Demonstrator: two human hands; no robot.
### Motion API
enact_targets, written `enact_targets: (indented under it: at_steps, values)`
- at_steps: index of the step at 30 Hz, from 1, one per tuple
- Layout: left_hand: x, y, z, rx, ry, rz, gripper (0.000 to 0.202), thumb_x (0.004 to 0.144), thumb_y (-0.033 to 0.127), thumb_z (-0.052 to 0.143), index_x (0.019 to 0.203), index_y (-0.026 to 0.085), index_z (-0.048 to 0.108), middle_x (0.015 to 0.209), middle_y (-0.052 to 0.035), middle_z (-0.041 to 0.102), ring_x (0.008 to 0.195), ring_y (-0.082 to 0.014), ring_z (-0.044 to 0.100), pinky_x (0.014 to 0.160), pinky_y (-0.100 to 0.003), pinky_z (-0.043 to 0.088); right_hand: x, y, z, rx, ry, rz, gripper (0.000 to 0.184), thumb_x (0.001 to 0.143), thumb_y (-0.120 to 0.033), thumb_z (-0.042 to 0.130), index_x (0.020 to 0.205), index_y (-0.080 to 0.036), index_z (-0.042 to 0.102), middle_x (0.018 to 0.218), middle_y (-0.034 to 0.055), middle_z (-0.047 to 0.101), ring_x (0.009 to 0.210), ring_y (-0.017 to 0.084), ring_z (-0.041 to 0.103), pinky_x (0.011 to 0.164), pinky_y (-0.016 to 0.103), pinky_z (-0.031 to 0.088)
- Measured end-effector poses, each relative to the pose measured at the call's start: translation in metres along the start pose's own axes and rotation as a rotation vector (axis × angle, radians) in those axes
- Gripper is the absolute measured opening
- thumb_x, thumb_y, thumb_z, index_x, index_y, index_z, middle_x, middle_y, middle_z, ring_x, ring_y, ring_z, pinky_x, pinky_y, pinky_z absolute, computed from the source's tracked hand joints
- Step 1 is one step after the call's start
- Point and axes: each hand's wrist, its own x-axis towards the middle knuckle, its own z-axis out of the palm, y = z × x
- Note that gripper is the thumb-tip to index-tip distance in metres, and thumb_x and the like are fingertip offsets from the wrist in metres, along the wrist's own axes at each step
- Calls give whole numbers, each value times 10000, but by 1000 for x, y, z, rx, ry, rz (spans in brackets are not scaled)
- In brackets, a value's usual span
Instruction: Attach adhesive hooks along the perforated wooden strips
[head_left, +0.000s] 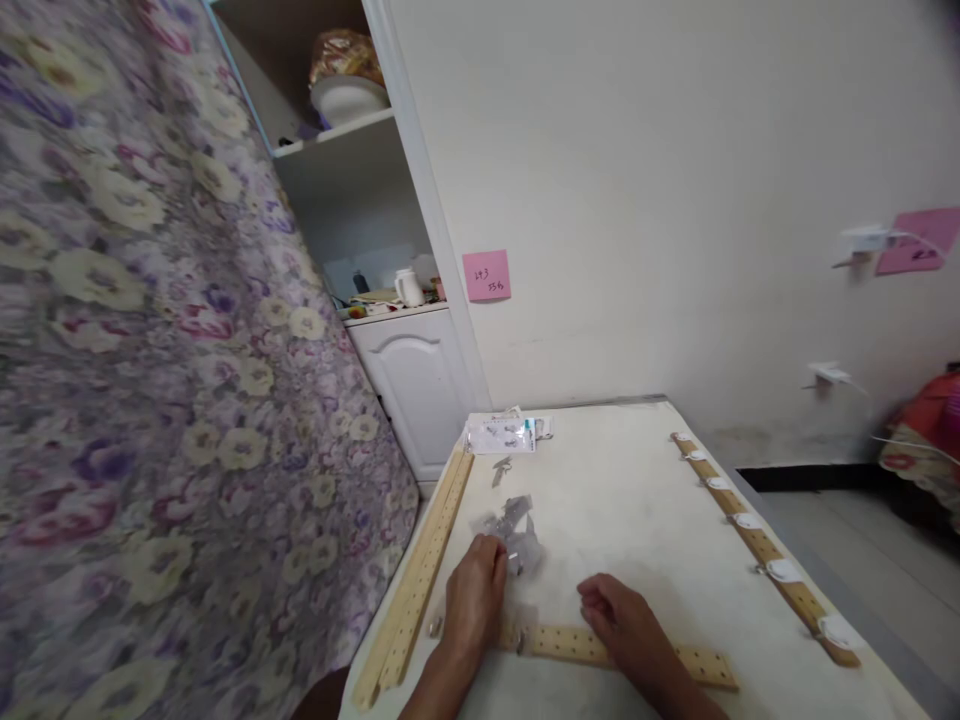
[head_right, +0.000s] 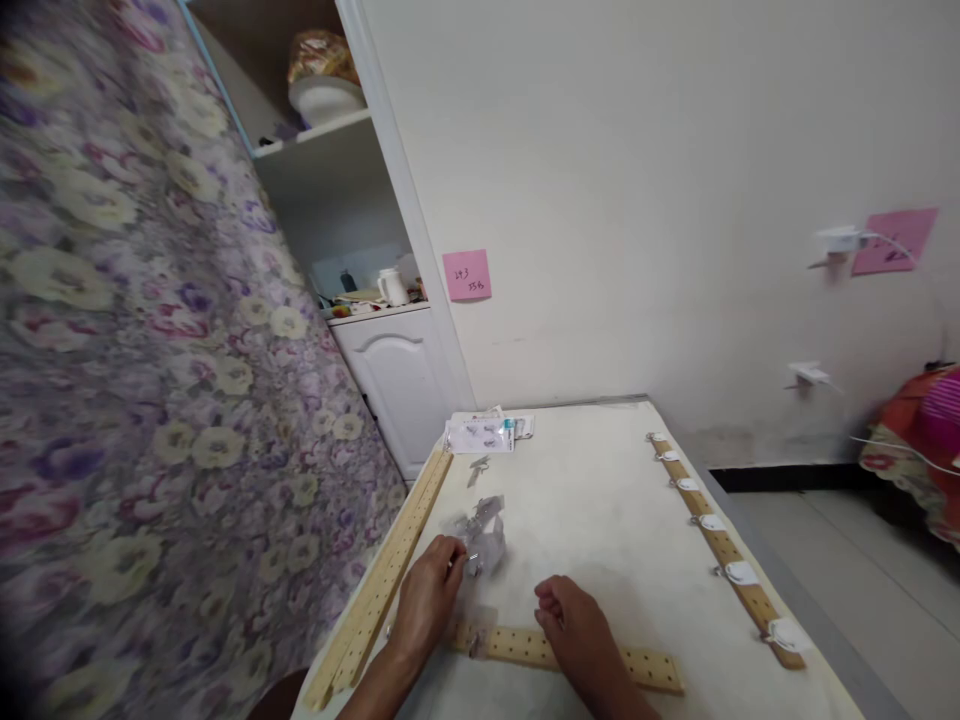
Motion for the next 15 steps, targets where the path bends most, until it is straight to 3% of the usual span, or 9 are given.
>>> enact_targets:
  at_steps: [3, 8, 15]
  values:
    - [-2, 13, 5, -79, 18, 107, 196, 858, 234, 363, 774, 210, 539, 792, -12, 586, 753, -155, 554, 683, -244, 382, 2, -8, 1, 96, 34, 15, 219, 774, -324, 487, 896, -181, 600, 844, 48, 674, 784, 175, 621, 734, 268, 468]
    - [-11, 37, 13, -132, 8, 158, 206, 882, 261, 349, 799, 222, 534, 814, -19, 590, 777, -161, 563, 696, -254, 393, 9, -14, 7, 337, 76, 105, 237, 735, -410, 527, 753, -179, 573, 663, 12, 630, 615, 152, 581, 592, 257, 461]
    - [-24, 54, 18, -104, -59, 162, 221, 894, 267, 330, 812, 232, 533, 824, -23, 575, 759, -156, 559, 676, -256, 391, 11, -14, 6, 494, 108, 181, 192, 651, -368, 572, 624, -203, 477, 497, -53, 509, 440, 86, 439, 434, 206, 359]
